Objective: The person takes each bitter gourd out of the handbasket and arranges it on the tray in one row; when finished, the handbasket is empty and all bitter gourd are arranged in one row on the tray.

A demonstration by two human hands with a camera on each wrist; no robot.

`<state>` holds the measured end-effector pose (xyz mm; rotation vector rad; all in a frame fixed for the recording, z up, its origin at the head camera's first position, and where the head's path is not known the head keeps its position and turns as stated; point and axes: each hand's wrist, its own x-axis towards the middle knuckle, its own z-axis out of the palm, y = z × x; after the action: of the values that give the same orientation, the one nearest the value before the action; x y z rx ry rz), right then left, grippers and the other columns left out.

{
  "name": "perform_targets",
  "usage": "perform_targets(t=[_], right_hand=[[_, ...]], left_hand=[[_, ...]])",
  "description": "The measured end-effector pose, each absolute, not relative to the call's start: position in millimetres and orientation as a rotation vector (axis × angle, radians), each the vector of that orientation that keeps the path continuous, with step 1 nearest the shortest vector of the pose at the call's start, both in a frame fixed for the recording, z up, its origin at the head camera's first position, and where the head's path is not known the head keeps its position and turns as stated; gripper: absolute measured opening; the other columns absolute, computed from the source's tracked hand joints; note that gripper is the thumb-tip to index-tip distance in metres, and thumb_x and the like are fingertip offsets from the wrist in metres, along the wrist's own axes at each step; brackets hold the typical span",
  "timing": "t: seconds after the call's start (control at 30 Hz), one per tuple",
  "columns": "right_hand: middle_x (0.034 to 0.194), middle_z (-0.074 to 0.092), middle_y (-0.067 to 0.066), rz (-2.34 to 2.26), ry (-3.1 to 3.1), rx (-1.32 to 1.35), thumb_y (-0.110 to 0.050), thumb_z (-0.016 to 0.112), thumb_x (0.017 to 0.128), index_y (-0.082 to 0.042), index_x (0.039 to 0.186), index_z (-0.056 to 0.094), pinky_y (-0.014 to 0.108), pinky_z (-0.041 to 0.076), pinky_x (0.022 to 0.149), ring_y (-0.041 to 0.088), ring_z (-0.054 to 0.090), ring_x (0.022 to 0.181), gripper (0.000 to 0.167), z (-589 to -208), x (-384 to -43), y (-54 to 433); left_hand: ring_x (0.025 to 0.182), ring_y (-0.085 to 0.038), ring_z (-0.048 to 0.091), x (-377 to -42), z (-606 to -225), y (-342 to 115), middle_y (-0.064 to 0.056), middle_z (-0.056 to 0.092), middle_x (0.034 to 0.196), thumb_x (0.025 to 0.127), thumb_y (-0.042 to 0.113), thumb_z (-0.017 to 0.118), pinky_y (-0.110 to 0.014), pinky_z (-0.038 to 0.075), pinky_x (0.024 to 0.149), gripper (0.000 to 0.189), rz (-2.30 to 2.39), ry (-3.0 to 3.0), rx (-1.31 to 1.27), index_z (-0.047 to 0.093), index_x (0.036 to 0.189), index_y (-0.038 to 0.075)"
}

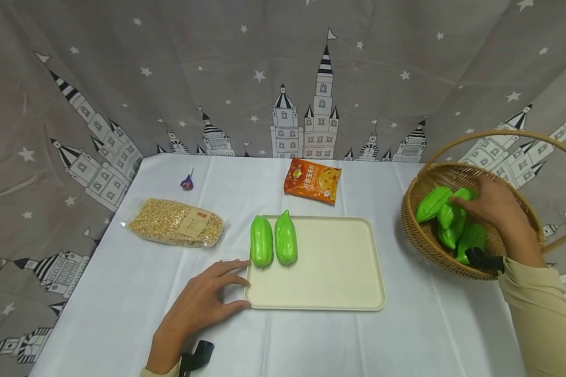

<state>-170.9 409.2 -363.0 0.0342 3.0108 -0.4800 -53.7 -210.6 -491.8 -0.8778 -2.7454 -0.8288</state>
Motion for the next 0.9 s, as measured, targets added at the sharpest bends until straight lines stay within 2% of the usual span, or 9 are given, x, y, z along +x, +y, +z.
perform_targets(t=[0.1, 0.23, 0.4, 0.67, 0.8, 0.9], right_hand=[[0.129, 0.048, 0.056, -0.473, 2.943, 0.075, -0.04, 0.067, 0.106, 0.031, 0.142, 0.036, 0.08, 0.046, 0.098, 0.069, 0.052, 0.112, 0.085, -364, -169, 410], [0.124, 0.052, 0.054, -0.455, 2.894, 0.077, -0.044, 0.064, 0.107, 0.032, 0.14, 0.038, 0.077, 0.05, 0.093, 0.062, 0.057, 0.104, 0.087, -367, -170, 410], [0.131, 0.047, 0.057, -0.429, 2.898, 0.055, -0.042, 0.066, 0.105, 0.03, 0.145, 0.034, 0.08, 0.045, 0.101, 0.072, 0.05, 0.117, 0.089, -368, -172, 408], [0.122, 0.052, 0.052, -0.471, 2.942, 0.033, -0.032, 0.074, 0.099, 0.03, 0.144, 0.034, 0.078, 0.048, 0.094, 0.065, 0.054, 0.108, 0.087, -366, -173, 408], [0.123, 0.05, 0.053, -0.508, 2.99, 0.023, -0.026, 0.075, 0.098, 0.031, 0.145, 0.031, 0.079, 0.047, 0.094, 0.067, 0.054, 0.109, 0.086, -359, -172, 405], [0.127, 0.047, 0.055, -0.523, 3.028, 0.02, -0.024, 0.075, 0.098, 0.029, 0.147, 0.031, 0.082, 0.044, 0.096, 0.07, 0.048, 0.116, 0.084, -352, -169, 400]], left_hand=[[0.135, -0.025, 0.064, -54, -491, -211, 0.006, 0.068, 0.145, 0.072, 0.043, 0.1, -0.043, 0.054, 0.11, 0.04, -0.827, -2.748, -0.871, 0.082, 0.104, 0.027], [0.135, -0.024, 0.064, -54, -492, -211, 0.006, 0.068, 0.145, 0.072, 0.043, 0.1, -0.043, 0.051, 0.113, 0.04, -0.824, -2.747, -0.867, 0.082, 0.103, 0.027], [0.135, -0.023, 0.064, -54, -492, -210, 0.006, 0.068, 0.145, 0.072, 0.042, 0.1, -0.042, 0.051, 0.112, 0.04, -0.831, -2.742, -0.869, 0.082, 0.104, 0.027], [0.134, -0.023, 0.065, -54, -492, -210, 0.005, 0.068, 0.145, 0.072, 0.042, 0.1, -0.037, 0.055, 0.105, 0.04, -0.837, -2.722, -0.887, 0.082, 0.104, 0.028], [0.133, -0.024, 0.065, -54, -493, -210, 0.005, 0.068, 0.145, 0.072, 0.041, 0.1, -0.037, 0.055, 0.106, 0.039, -0.837, -2.713, -0.891, 0.081, 0.104, 0.028], [0.134, -0.024, 0.065, -54, -493, -211, 0.005, 0.068, 0.145, 0.072, 0.042, 0.1, -0.039, 0.054, 0.108, 0.039, -0.835, -2.717, -0.884, 0.081, 0.104, 0.028]])
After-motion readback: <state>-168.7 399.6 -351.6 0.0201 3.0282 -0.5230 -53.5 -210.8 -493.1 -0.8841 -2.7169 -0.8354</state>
